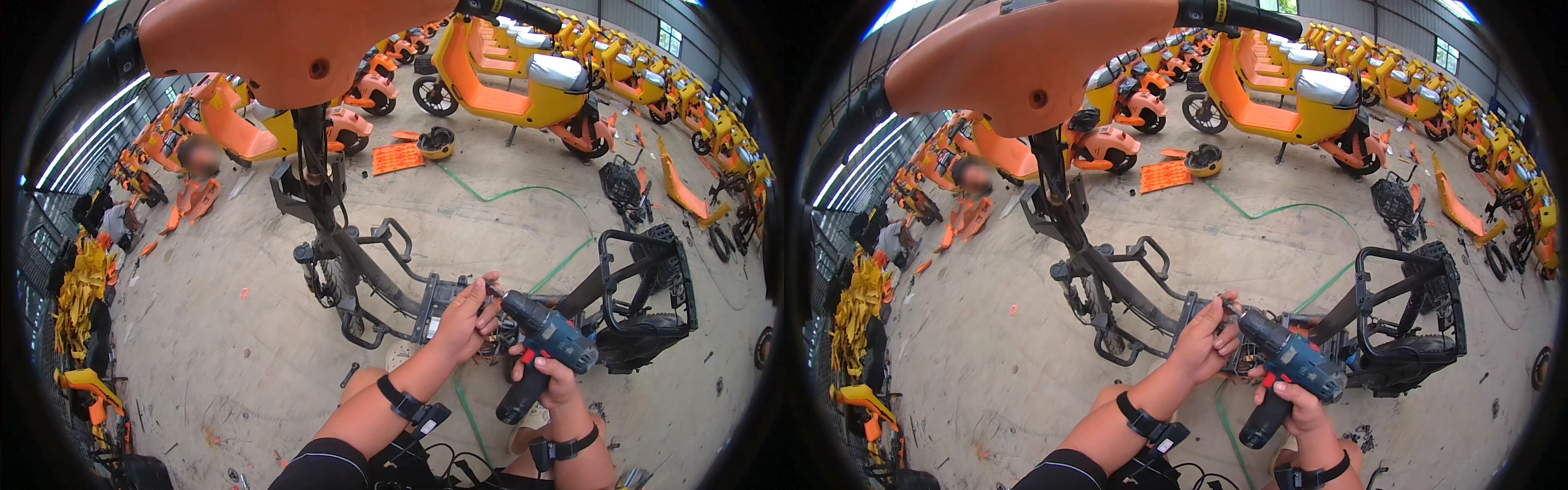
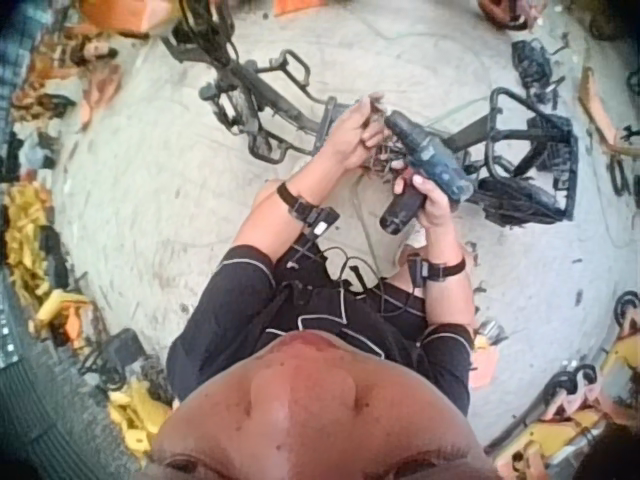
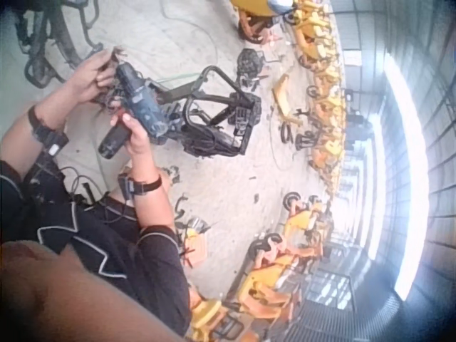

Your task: The person uses a power drill and their hands to secure wiring and mechanical components to a motorcycle frame while seated on the floor.

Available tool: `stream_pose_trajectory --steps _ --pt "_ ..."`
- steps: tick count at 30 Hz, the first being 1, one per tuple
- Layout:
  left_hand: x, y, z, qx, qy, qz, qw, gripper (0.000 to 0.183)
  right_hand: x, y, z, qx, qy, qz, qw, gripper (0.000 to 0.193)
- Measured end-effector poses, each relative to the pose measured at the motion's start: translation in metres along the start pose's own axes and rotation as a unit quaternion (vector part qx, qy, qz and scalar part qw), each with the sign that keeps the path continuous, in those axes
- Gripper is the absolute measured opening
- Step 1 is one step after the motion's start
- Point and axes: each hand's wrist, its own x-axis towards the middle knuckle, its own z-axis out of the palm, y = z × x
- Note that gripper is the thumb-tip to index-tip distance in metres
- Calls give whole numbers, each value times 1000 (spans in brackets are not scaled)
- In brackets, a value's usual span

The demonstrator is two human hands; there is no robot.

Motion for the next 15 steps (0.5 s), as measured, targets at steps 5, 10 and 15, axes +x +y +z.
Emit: stream_pose_trajectory --steps 5,10,15 --pt "-1 22 7 15 -31 38 999 29 9 1 8 -47 -35 -21 998 57" --pt "4 73 43 42 -66 116 990 30 40 -13 61 -46 -87 -72 993 60" --pt "12 127 62 46 -40 208 976 31 89 -23 106 -64 -127 -83 986 50"
